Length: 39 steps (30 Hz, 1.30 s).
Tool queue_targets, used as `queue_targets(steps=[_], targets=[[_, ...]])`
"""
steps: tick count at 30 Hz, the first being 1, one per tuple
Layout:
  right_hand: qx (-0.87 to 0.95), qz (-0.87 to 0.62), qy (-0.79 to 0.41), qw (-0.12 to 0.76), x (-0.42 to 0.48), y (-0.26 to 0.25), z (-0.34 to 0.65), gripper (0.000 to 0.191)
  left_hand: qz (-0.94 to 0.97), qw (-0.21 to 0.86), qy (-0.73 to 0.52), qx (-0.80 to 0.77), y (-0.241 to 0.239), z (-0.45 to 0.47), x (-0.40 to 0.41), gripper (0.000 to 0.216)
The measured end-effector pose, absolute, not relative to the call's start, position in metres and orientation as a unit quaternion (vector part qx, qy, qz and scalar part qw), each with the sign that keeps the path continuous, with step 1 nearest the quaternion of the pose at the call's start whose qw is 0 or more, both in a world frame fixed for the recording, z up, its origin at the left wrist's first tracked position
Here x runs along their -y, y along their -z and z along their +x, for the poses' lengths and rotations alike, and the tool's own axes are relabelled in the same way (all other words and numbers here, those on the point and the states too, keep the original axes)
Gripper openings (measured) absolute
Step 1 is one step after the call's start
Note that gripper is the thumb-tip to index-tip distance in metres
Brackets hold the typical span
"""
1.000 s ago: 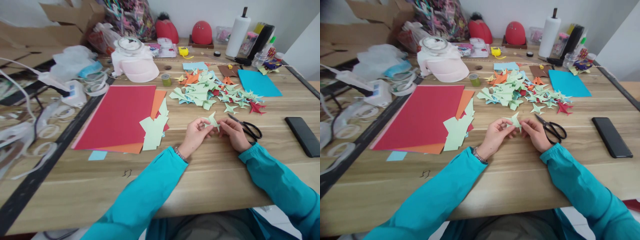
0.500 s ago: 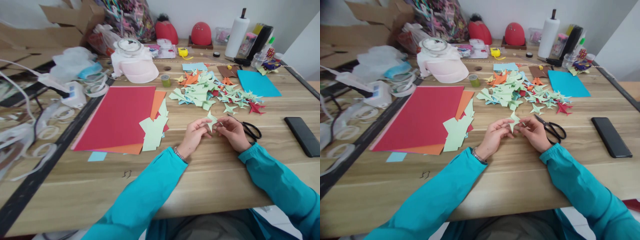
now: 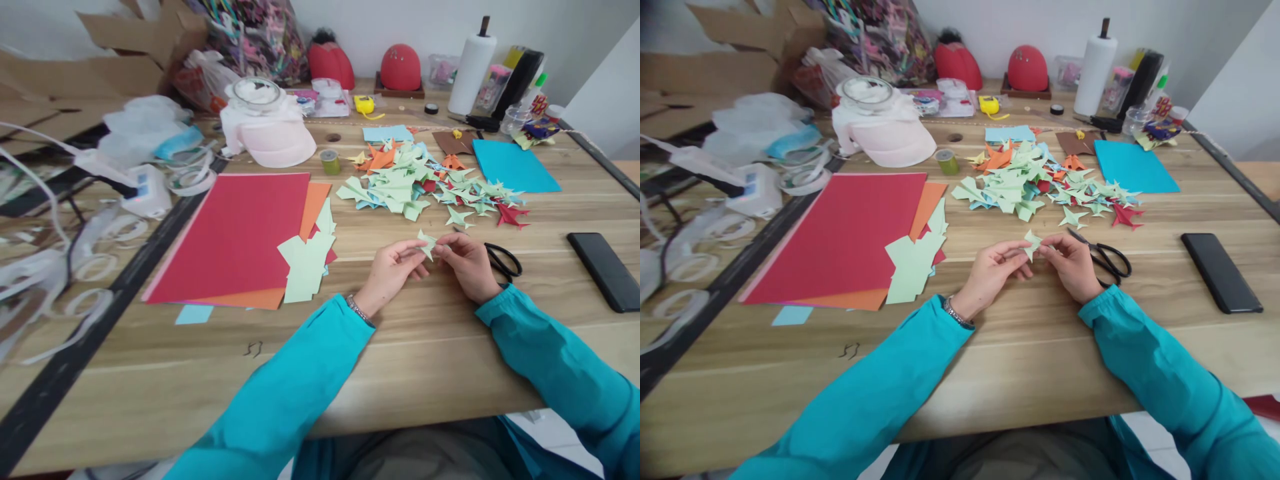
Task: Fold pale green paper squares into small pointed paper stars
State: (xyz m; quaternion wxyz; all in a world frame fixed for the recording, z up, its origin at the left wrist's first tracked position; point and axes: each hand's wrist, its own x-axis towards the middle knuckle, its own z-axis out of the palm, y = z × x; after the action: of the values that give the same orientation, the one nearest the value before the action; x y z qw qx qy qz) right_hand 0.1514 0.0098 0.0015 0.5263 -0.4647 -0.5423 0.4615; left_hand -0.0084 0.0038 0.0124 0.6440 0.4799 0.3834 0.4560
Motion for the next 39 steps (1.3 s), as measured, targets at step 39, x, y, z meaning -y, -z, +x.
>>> queue_targets(steps=[39], targets=[[0.596,-0.459,-0.448,0.482,-0.0082,-0.0029,0.1539,0.021,0.479,0.586,-0.49,-0.433,-0.0126,-0.0082,-0.0017,0.026]])
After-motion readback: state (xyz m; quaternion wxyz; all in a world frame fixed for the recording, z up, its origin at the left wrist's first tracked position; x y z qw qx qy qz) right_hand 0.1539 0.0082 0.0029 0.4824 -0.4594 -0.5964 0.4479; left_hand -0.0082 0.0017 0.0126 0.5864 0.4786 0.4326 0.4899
